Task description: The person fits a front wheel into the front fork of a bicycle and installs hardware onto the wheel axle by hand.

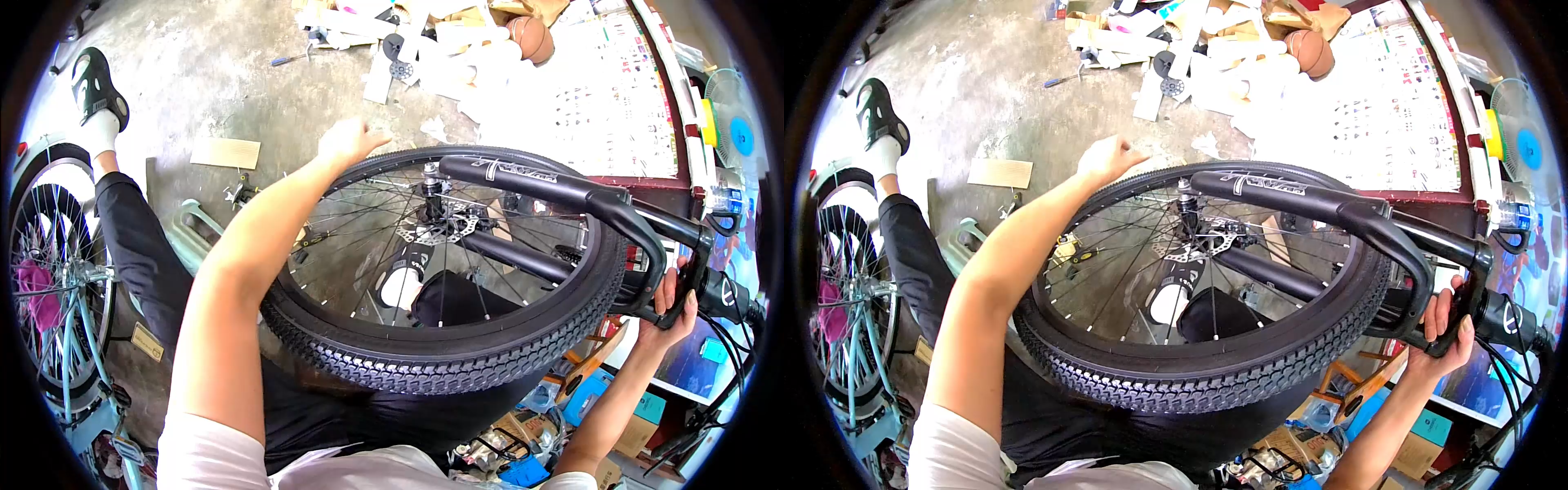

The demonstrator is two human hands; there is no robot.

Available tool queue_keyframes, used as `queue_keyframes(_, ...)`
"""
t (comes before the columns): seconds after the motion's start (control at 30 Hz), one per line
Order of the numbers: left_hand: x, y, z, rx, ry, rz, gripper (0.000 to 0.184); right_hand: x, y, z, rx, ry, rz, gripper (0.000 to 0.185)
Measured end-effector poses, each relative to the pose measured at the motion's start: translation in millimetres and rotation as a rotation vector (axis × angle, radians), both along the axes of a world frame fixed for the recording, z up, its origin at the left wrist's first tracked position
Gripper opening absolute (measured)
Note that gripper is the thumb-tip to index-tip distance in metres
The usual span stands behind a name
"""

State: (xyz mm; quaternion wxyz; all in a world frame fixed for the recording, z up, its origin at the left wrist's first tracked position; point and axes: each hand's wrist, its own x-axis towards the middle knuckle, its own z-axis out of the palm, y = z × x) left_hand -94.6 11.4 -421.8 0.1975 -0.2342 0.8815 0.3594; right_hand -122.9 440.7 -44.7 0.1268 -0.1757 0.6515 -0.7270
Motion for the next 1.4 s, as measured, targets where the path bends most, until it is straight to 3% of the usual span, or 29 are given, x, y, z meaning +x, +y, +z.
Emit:
queue_keyframes(0.07, -7, 8, 18, 0.367, 0.285, 0.030, 0.071, 0, 2, -1, -0.012, -0.002, 0.004, 0.056)
queue_keyframes(0.1, -9, 16, 23, 0.363, 0.282, 0.033, 0.071, -2, 3, -1, -0.017, 0.000, 0.005, 0.056)
queue_keyframes(0.17, -9, 37, 38, 0.817, 0.495, -0.062, 0.074, -3, 2, -1, -0.020, -0.011, 0.020, 0.056)
queue_keyframes(0.23, -5, 44, 29, 0.809, 0.519, -0.151, 0.076, -1, -3, 2, -0.007, -0.026, 0.019, 0.057)
queue_keyframes(0.27, -2, 39, 21, 0.500, 0.408, -0.248, 0.068, 0, -5, 2, -0.006, -0.024, 0.017, 0.057)
queue_keyframes(0.3, 1, 32, 13, 0.502, 0.409, -0.241, 0.068, 0, -6, 2, -0.004, -0.027, 0.018, 0.057)
queue_keyframes(0.37, 1, 15, -2, -0.111, -0.047, -0.068, 0.065, -3, -3, 1, 0.003, -0.010, 0.023, 0.057)
queue_keyframes(0.5, -10, 6, -5, 0.080, 0.185, 0.163, 0.065, 0, -3, 1, 0.006, -0.011, 0.010, 0.056)
queue_keyframes(0.57, -14, 21, 29, 0.470, 0.433, -0.059, 0.068, 0, -3, 0, -0.001, -0.002, 0.013, 0.055)
queue_keyframes(0.63, -13, 37, 27, 0.679, 0.499, -0.214, 0.069, 0, -5, 0, 0.014, -0.001, 0.026, 0.055)
queue_keyframes(0.7, -13, 32, 13, 0.390, 0.312, -0.344, 0.074, -1, -5, 3, 0.012, -0.016, 0.051, 0.056)
queue_keyframes(0.77, 3, 19, 12, 0.049, 0.306, -0.239, 0.071, 1, -6, 3, 0.015, -0.031, 0.014, 0.056)
queue_keyframes(0.83, 12, -7, 11, -0.085, 0.144, -0.151, 0.058, -1, -1, 1, 0.031, -0.017, 0.024, 0.056)
queue_keyframes(0.9, 45, -30, 13, 0.049, 0.411, 0.066, 0.041, -2, 1, -2, 0.015, 0.023, 0.059, 0.056)
queue_keyframes(1.1, 216, -15, 143, 0.172, 0.797, 0.586, 0.015, -4, -3, -1, 0.007, -0.004, 0.033, 0.057)
queue_keyframes(1.23, 288, 67, 199, 0.052, 1.126, 0.395, 0.019, -14, 12, -1, -0.001, -0.037, 0.035, 0.059)
queue_keyframes(1.3, 304, 92, 218, 0.021, 1.046, 0.110, 0.037, -14, 11, -2, 0.024, -0.015, 0.013, 0.059)
queue_keyframes(1.4, 272, 129, 230, -0.073, 1.182, 0.125, 0.051, -16, 8, -3, 0.012, -0.008, 0.075, 0.057)
